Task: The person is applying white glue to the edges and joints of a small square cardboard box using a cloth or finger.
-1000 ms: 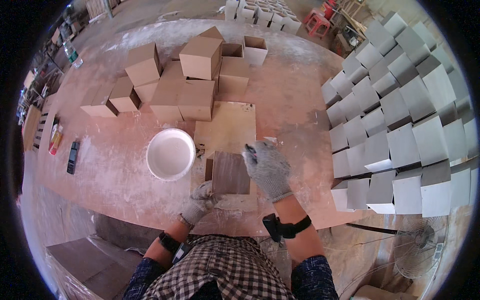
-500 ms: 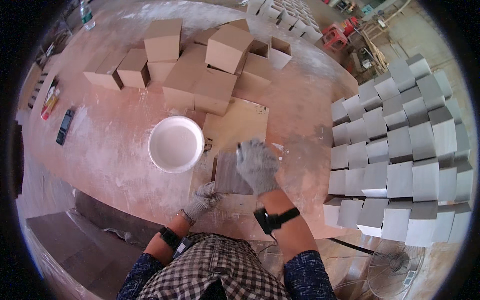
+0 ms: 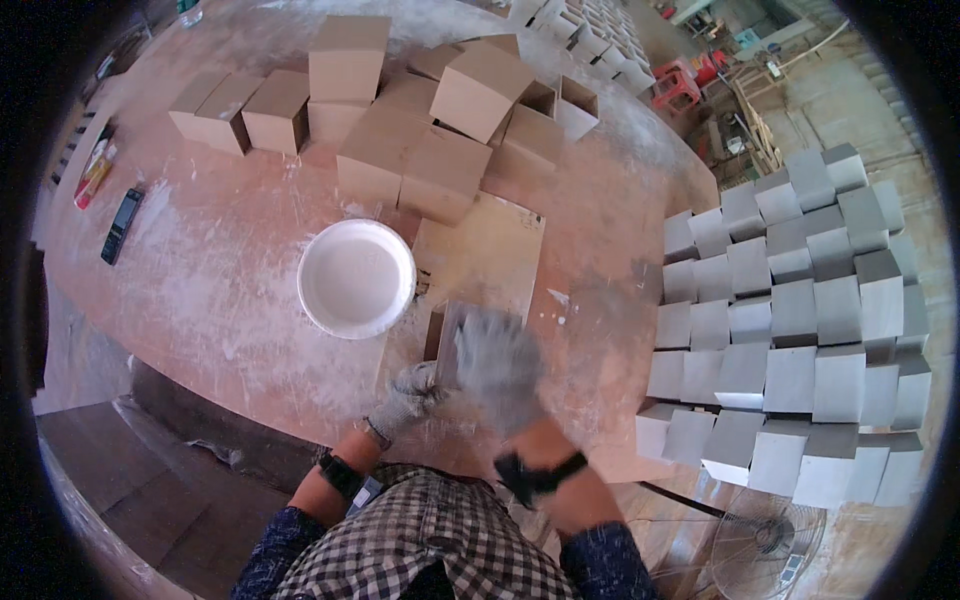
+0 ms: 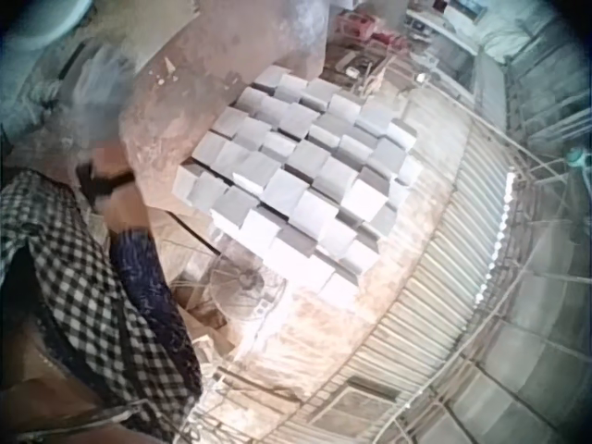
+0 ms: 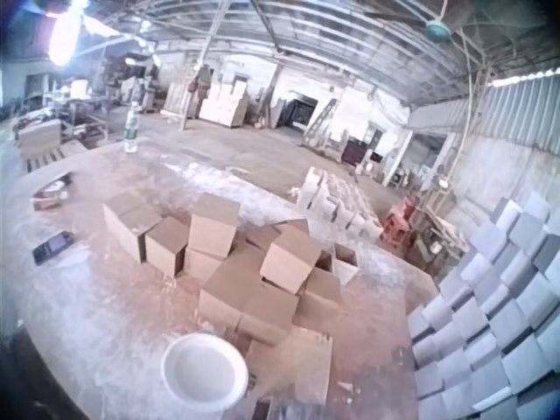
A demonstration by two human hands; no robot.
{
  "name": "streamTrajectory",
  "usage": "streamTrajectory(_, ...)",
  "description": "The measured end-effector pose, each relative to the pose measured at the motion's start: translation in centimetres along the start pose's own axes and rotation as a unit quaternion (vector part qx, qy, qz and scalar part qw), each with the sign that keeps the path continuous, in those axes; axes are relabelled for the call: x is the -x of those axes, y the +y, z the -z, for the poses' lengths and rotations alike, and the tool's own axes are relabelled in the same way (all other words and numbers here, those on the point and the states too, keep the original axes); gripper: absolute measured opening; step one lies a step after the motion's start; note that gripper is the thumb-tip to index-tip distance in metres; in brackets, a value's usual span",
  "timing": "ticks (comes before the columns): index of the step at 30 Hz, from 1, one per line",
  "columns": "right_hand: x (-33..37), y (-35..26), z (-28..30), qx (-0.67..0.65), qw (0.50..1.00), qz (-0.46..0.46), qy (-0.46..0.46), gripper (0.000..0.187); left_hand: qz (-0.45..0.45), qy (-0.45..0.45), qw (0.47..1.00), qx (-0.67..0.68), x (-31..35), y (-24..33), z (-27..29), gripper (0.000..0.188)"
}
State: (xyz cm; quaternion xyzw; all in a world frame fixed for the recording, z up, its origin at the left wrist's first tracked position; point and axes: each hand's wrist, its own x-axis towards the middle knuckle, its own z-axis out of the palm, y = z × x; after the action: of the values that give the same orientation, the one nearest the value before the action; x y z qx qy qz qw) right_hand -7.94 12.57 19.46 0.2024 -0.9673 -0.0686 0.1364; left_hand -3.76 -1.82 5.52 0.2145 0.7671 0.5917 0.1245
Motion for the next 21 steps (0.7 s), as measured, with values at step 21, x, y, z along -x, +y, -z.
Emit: streamTrajectory(21, -4.4, -0.6, -0.3, -0.042, 0.999, 0.011, -0.025, 0.016, -0.053, 0.073, 0.996, 0.011, -0.2, -1.8, -2.1, 0.025)
